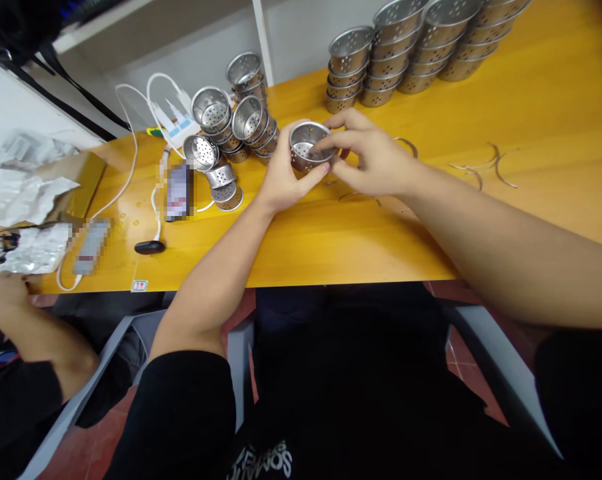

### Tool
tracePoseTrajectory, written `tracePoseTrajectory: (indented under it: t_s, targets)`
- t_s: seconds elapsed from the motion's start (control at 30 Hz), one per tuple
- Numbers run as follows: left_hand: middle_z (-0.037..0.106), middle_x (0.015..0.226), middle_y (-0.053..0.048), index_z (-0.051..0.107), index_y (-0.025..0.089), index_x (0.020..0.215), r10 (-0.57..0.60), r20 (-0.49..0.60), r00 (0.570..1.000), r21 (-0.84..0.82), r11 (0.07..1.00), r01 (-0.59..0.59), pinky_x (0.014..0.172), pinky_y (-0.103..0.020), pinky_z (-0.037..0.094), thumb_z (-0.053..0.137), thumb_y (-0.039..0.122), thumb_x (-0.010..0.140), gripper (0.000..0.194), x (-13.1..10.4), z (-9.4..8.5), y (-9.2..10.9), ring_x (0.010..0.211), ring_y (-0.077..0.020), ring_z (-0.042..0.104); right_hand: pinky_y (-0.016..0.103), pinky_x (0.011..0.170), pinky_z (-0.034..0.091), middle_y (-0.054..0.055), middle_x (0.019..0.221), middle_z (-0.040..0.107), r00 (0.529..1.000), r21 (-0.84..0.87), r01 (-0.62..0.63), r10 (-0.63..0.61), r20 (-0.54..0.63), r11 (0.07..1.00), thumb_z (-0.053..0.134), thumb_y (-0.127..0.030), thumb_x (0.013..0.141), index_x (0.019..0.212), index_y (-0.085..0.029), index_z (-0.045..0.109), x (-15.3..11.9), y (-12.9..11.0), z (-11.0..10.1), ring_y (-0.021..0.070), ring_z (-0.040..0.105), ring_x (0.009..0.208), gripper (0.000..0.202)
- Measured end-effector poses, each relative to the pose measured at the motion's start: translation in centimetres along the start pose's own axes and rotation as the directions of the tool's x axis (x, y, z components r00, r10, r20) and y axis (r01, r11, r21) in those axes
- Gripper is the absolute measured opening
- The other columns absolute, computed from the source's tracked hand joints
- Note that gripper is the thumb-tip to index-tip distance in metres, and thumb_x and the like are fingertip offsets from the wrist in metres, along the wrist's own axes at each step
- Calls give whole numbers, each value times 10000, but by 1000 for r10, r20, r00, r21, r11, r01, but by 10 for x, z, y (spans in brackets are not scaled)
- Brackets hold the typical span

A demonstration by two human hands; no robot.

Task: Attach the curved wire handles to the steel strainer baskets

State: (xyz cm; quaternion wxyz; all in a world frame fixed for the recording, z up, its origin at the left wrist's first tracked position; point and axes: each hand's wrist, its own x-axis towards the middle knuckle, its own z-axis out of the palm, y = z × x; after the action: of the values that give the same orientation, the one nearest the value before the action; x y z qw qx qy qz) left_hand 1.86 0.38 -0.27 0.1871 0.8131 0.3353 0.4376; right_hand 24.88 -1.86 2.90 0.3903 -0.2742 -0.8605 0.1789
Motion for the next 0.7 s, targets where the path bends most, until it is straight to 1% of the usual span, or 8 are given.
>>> tracePoseTrajectory:
  t_s: [0.1, 0.2, 0.27, 0.37, 0.43, 0.5, 0.63, 0.7]
  targets:
    - [568, 1498, -115, 332, 280, 1484, 6, 14, 1000, -1, 1000, -6, 1304, -445, 436, 631, 753, 942, 779, -1, -2, 5, 1457, -283, 607, 519, 1112, 577, 115, 1452, 550, 1000, 16, -24, 24, 17, 1000, 662, -334, 1050, 1346, -317, 732, -1, 2, 3, 322, 611, 1304, 305]
    - [557, 1516, -120, 321, 280, 1523, -5, 33, 999, 7, 1000, 5, 1314, -442, 425, 615, 737, 963, 780, -1, -2, 6, 1477, -279, 592, 503, 1124, 578, 51, 1481, 566, 994, 21, -108, 107, 28, 994, 672, -516, 1048, 1348, -398, 718, -1, 2, 2, 309, 605, 1296, 325]
    - [561, 1515, -120, 333, 288, 1535, -36, 43, 998, 16, 999, 35, 1316, -449, 425, 616, 728, 968, 772, -2, -2, 2, 1477, -278, 588, 494, 1110, 587, 27, 1473, 582, 990, 30, -138, 138, 13, 990, 675, -601, 1032, 1316, -419, 712, -1, 1, 0, 296, 619, 1250, 340]
    - [551, 1555, -121, 336, 324, 1564, -103, 30, 994, 14, 995, 102, 1348, -478, 405, 658, 729, 941, 810, -1, 0, -9, 1513, -286, 558, 504, 1088, 588, 67, 1447, 594, 992, 28, -123, 123, -34, 992, 678, -633, 1028, 1279, -362, 704, 0, 3, -4, 298, 630, 1220, 371]
    - [505, 1632, -121, 304, 356, 1596, -142, 11, 990, -10, 990, 142, 1376, -499, 384, 707, 743, 898, 894, -1, 1, -19, 1556, -294, 521, 506, 1075, 585, 97, 1431, 600, 989, -1, -135, 135, -62, 991, 670, -635, 1040, 1243, -335, 700, 0, 6, -7, 300, 634, 1204, 363]
    - [445, 1701, -133, 259, 361, 1622, -184, 32, 982, -24, 983, 185, 1391, -521, 366, 764, 754, 842, 1008, -1, 1, -29, 1593, -314, 483, 509, 1070, 580, 102, 1432, 604, 981, -33, -177, 174, -87, 984, 659, -644, 1048, 1206, -339, 700, -1, 10, -8, 294, 645, 1157, 347]
    - [307, 1793, -200, 91, 298, 1677, -235, 133, 963, 0, 971, 238, 1410, -576, 297, 783, 753, 814, 1196, -2, 3, -42, 1692, -370, 343, 521, 1049, 597, 77, 1390, 632, 955, -84, -276, 263, -139, 957, 686, -667, 1020, 1149, -361, 713, -1, 20, -8, 289, 669, 1077, 333]
    - [328, 1777, -235, 62, 260, 1673, -250, 166, 954, -1, 967, 254, 1408, -575, 296, 799, 708, 821, 1213, -2, 5, -44, 1695, -373, 346, 512, 1033, 612, 58, 1370, 647, 942, -112, -318, 300, -150, 942, 687, -682, 1010, 1151, -388, 714, -2, 24, -8, 291, 671, 1085, 327]
